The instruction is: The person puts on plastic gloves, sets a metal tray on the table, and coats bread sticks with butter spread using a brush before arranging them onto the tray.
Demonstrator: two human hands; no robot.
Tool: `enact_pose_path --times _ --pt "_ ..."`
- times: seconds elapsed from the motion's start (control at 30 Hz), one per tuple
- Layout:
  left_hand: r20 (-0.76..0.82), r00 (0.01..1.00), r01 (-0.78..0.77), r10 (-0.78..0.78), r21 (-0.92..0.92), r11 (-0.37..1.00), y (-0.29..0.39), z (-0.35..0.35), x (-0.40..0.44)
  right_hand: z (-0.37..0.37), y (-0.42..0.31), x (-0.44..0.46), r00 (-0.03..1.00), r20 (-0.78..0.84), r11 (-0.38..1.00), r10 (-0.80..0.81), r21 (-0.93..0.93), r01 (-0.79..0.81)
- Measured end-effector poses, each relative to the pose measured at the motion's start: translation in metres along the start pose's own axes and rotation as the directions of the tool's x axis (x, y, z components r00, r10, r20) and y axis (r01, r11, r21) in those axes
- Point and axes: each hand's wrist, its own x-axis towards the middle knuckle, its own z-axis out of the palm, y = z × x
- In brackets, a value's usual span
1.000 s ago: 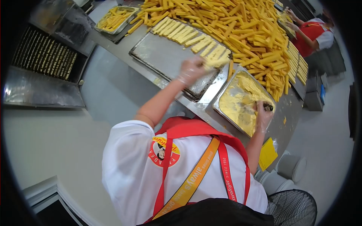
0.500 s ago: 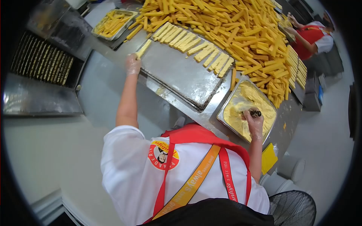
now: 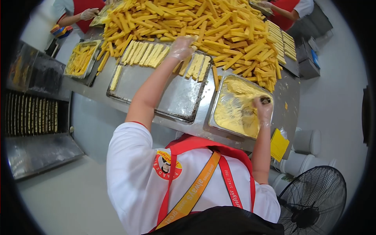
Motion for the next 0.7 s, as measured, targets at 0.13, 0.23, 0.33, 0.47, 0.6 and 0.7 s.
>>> enact_pose_path --times 0.13,0.23,0.33,0.47,0.6,0.7 --pt "0.131 0.982 -0.157 0.139 0.146 0.977 0.041 0.033 0.047 0.007 0.02 0.009 0.906 -0.17 0.886 -0.388 -0.34 0.315" --pt "0.12 0.983 -0.15 0.138 0.095 0.984 0.031 0.09 0.073 0.029 0.011 -0.018 0.942 0.064 0.94 -0.329 -0.076 0.334" --pt "0.075 0.995 -0.066 0.068 -0.031 0.997 0.017 0.12 0.084 0.002 0.008 0.004 0.992 0.08 0.99 0.099 0.096 -0.107" --pt "-0.157 0.982 -0.13 0.102 -0.179 0.975 0.024 0.095 0.074 -0.016 0.021 0.013 0.916 -0.235 0.917 -0.324 -0.315 0.244" --pt "-0.187 0.982 -0.108 0.041 -0.362 0.926 0.055 0.042 0.035 -0.01 0.001 -0.033 0.886 0.267 0.894 -0.38 -0.139 0.425" --pt "-0.046 0.998 0.003 -0.039 -0.6 0.8 0.102 -0.002 -0.012 -0.039 0.005 -0.009 0.983 0.172 0.997 0.064 0.022 -0.069"
